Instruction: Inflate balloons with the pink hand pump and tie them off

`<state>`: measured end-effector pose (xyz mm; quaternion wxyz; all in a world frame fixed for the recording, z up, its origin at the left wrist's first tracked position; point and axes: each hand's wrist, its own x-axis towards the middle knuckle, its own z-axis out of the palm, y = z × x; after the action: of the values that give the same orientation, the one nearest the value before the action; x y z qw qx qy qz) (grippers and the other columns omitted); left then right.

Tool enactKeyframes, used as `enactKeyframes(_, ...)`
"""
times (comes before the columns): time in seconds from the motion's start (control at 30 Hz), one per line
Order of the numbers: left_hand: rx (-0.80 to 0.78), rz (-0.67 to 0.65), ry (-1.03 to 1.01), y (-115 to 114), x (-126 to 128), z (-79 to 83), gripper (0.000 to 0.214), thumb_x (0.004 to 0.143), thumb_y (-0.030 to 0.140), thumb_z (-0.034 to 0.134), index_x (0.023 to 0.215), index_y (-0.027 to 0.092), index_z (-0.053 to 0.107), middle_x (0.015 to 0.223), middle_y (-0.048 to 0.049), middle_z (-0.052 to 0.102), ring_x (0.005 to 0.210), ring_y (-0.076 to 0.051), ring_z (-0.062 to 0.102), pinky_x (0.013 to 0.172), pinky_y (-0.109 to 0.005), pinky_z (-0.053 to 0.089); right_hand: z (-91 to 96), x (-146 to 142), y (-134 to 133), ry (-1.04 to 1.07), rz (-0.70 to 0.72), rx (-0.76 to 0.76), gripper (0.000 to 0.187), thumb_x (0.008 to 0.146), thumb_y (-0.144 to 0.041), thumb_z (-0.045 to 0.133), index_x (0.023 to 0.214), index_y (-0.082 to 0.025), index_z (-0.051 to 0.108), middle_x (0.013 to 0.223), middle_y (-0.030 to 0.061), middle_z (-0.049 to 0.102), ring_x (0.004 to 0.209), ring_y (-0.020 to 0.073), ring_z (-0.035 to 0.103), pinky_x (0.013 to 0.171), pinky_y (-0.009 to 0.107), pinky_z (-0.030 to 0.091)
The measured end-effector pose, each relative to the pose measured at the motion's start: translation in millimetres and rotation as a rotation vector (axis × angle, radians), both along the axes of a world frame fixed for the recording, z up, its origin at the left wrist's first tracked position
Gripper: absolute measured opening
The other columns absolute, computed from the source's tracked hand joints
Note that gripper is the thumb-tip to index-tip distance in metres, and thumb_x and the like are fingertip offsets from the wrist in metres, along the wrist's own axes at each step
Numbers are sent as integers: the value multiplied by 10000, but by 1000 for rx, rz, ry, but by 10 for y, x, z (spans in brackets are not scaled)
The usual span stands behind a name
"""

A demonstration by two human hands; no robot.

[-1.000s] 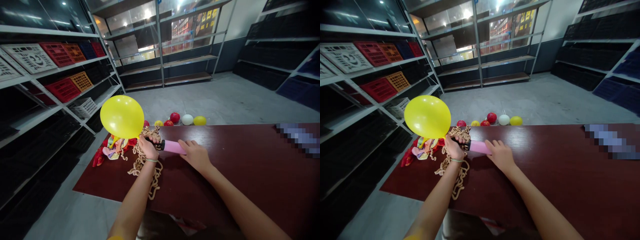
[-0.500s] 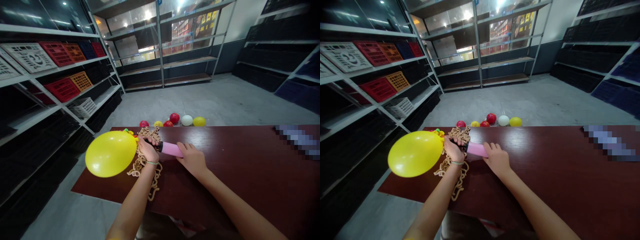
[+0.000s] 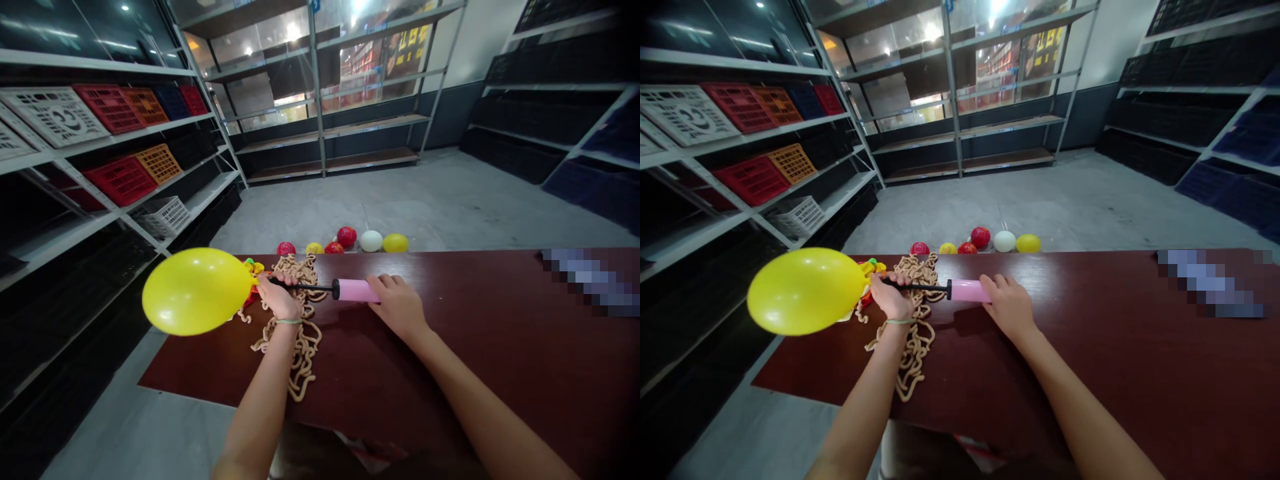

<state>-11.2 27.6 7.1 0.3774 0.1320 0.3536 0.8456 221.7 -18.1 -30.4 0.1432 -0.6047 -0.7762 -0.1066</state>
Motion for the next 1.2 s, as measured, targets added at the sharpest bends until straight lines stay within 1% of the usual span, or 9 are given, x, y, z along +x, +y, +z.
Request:
enactKeyframes(0.1,-6,-15,-9,-68,125,-12,208,891,380,477,813,230,356,563,86,373,411,-69,350,445,-214,307,9,-198,-91,18,-7,7,341,822,-304,622,1155,-238,585,995,65,637,933,247,517,683,323,313)
enactKeyframes(0.23,-21,-132,45,-122,342,-77,257,893,426,481,771,227,373,550,76,394,406,-78,389,439,-220,336,-46,-348,-171,70,4,-9,456,843,-313,595,1290,-255,522,1038,77,650,954,243,540,664,313,339)
enactKeyframes(0.33,-33,-155,67,-102,370,-115,263,890,420,475,744,227,371,536,74,397,405,-85,399,440,-231,356,-82,-330,-174,91,76,-50,519,892,-367,555,1394,-286,452,1079,72,656,961,235,560,655,303,365)
enactKeyframes(0.6,32,-84,150,-33,152,-48,255,902,454,464,807,225,406,566,57,491,448,-116,509,491,-264,451,-82,-355,-174,151,161,9,529,948,-504,487,1424,-276,453,1161,74,654,987,221,575,702,297,416)
enactKeyframes(0.77,45,113,80,19,-205,108,184,915,377,418,810,225,407,653,22,553,544,-126,581,565,-260,503,-64,-210,-144,168,121,69,501,942,-467,512,1403,-272,480,1149,57,656,993,210,572,702,287,399)
enactKeyframes(0.87,36,91,118,20,-455,186,182,910,364,418,806,215,422,675,10,576,574,-129,608,592,-260,516,-62,-128,-93,183,29,116,515,920,-476,539,1388,-267,497,1102,64,659,979,224,564,668,291,372)
enactKeyframes(0.97,46,74,176,14,-581,202,186,906,358,430,792,211,420,644,18,570,543,-118,589,586,-256,513,-79,-103,-65,143,36,97,522,918,-503,527,1390,-285,495,1075,58,657,967,233,549,650,286,344)
enactKeyframes(1.1,50,25,238,24,-533,138,210,906,365,460,772,209,423,612,28,563,525,-107,572,566,-239,501,-85,-78,-71,83,156,33,523,918,-538,504,1378,-289,515,1062,62,652,970,241,534,681,289,341)
enactKeyframes(1.2,57,-113,355,15,-410,43,271,917,427,472,762,208,436,593,20,573,509,-123,576,536,-245,492,-72,-42,-60,74,219,3,511,916,-536,514,1361,-286,543,1092,70,646,999,246,525,747,311,370)
